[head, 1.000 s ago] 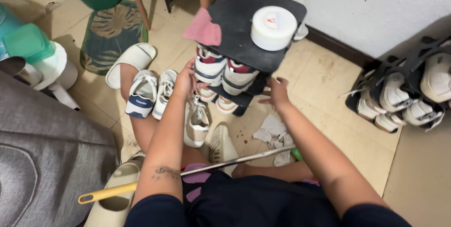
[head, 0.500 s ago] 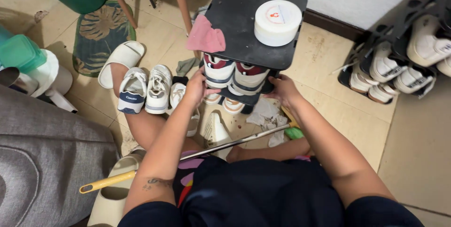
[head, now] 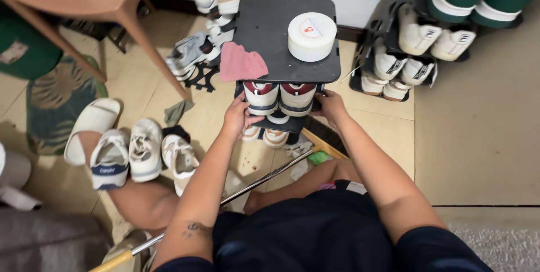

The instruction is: The person removes shoes from a multi-tier shoe rack, sweeps the floor with a broom, and wipes the rack with a cloth. They then place the shoes back onto the rack in an organized manner.

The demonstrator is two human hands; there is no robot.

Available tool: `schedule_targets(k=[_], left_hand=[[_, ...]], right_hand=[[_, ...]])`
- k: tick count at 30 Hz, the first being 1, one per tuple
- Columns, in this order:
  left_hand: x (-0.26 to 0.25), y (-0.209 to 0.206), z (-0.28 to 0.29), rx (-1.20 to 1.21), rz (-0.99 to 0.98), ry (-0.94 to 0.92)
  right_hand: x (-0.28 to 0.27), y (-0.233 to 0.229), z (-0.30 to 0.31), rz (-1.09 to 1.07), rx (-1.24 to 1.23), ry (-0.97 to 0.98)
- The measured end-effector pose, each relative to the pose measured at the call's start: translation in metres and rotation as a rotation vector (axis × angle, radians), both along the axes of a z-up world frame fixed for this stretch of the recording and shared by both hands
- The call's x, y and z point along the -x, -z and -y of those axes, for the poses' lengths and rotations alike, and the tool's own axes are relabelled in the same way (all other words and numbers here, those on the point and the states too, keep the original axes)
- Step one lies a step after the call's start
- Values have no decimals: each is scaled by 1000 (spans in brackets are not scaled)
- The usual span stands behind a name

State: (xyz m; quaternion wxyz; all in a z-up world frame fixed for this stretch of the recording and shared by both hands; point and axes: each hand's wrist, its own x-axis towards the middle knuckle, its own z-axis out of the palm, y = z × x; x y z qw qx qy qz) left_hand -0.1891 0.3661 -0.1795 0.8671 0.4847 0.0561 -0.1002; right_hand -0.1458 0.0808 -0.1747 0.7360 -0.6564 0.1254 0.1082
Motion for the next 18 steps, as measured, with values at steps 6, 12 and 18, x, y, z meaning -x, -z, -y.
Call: schedule_targets(k=[6,12,18], left_hand=[[-4,-13,-3,-7,20,-22],[-5,-10,19,25,-5,27],[-27,-29,11,-55,-9,27]], right_hand=[[-2,1,-3,29,-42,-30],[0,-7,24,42,4,-70],[-3,-4,7,3,-9,-34]])
